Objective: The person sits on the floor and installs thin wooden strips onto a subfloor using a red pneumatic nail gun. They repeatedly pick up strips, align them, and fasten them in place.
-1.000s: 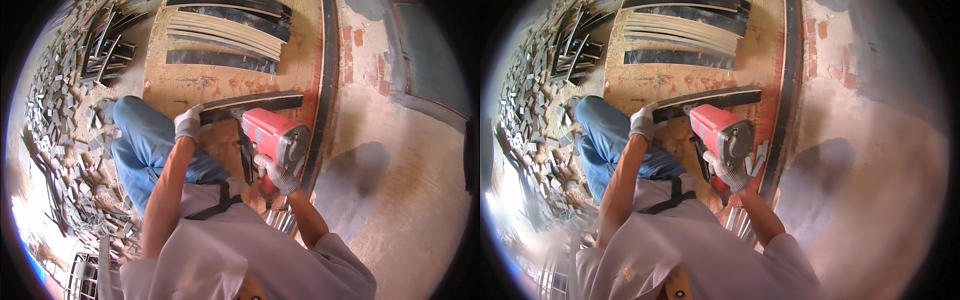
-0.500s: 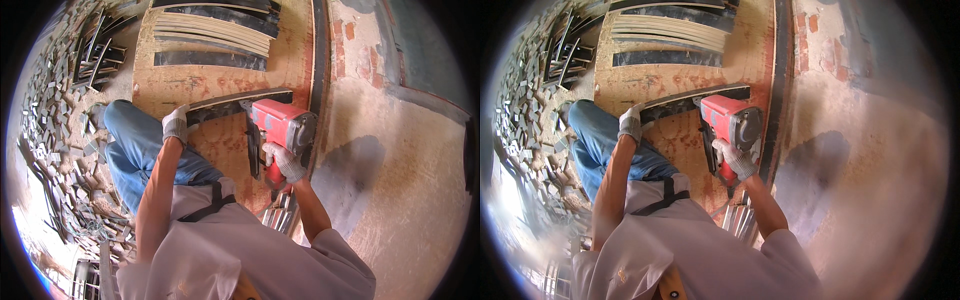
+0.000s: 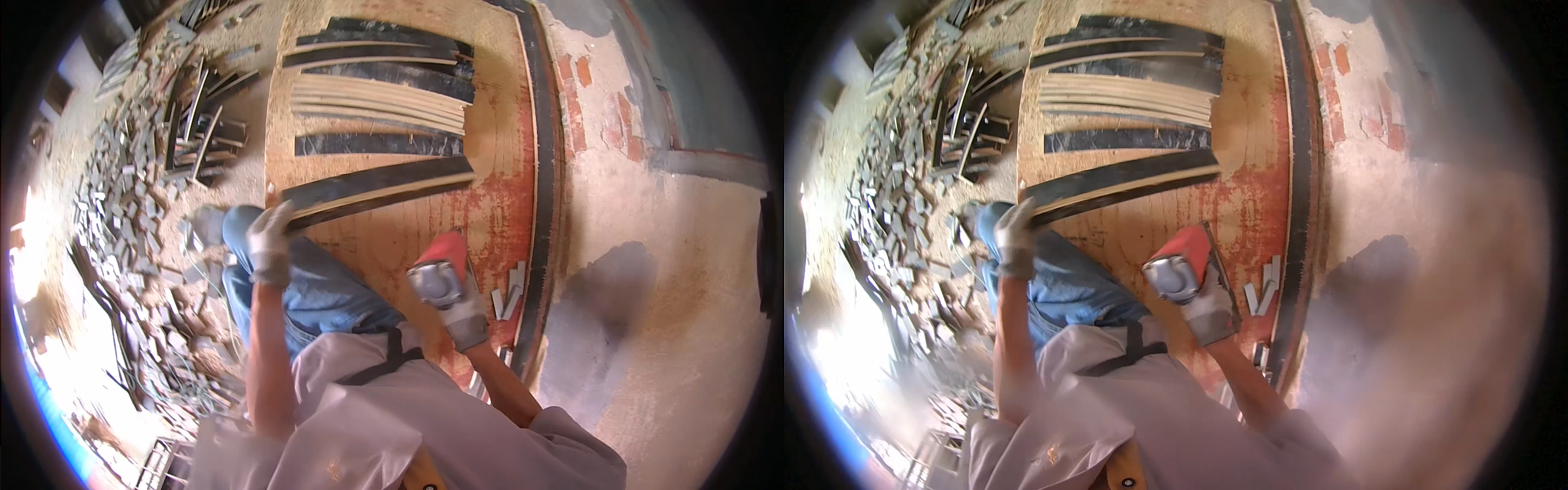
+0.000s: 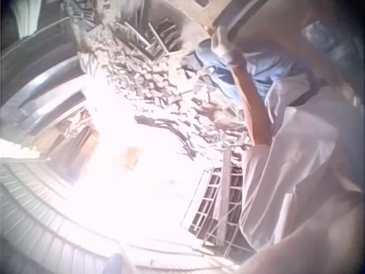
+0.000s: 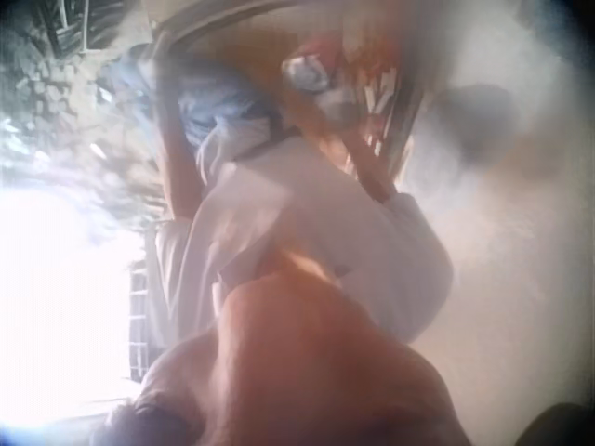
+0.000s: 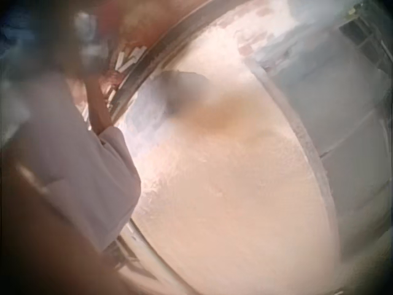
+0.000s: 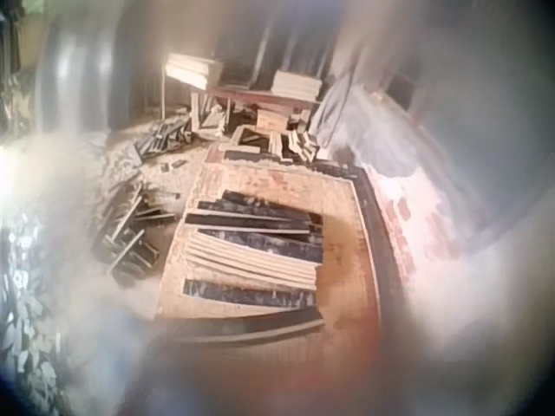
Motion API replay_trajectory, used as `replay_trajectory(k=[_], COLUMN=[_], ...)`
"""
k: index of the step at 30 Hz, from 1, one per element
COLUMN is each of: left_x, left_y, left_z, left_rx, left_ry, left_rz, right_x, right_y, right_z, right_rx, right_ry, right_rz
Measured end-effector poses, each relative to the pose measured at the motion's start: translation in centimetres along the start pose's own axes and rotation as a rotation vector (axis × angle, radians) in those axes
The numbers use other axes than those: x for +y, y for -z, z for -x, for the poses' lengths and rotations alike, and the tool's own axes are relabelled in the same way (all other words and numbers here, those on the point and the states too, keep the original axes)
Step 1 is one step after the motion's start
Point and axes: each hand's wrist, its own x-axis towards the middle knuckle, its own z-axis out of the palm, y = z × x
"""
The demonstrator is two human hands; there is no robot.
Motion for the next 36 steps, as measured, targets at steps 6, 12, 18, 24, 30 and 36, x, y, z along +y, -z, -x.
replay_trajectory(k=[6, 12, 18, 24, 30, 36], left_x=[1.1, 0.5, 1.1, 0.7, -0.9, 0.5], left_y=[17.5, 7.2, -4.6, -5.6, -3.7, -5.2], left_z=[-6.8, -8.2, -11.1, -12.7, -13.0, -11.1], left_rx=[0.22, 0.217, 0.034, -0.055, -0.004, -0.093], left_ry=[-0.108, -0.202, -0.579, -0.559, -0.554, -0.483], left_rz=[0.496, -0.283, -1.158, -1.25, -1.133, -1.107], right_x=[-3.0, -2.1, -0.6, -0.8, -1.4, -0.9], right_y=[-3.7, 0.7, 2.8, -0.9, -2.5, 1.2], right_z=[-0.7, -7.7, -25.3, -31.2, -30.9, -29.2], right_rx=[-0.191, -0.184, 0.653, 0.482, 0.609, 0.581], right_ry=[-0.21, -0.009, 0.44, 0.29, 0.379, 0.51], right_rz=[0.1, 0.001, 0.031, -0.15, -0.4, -0.202])
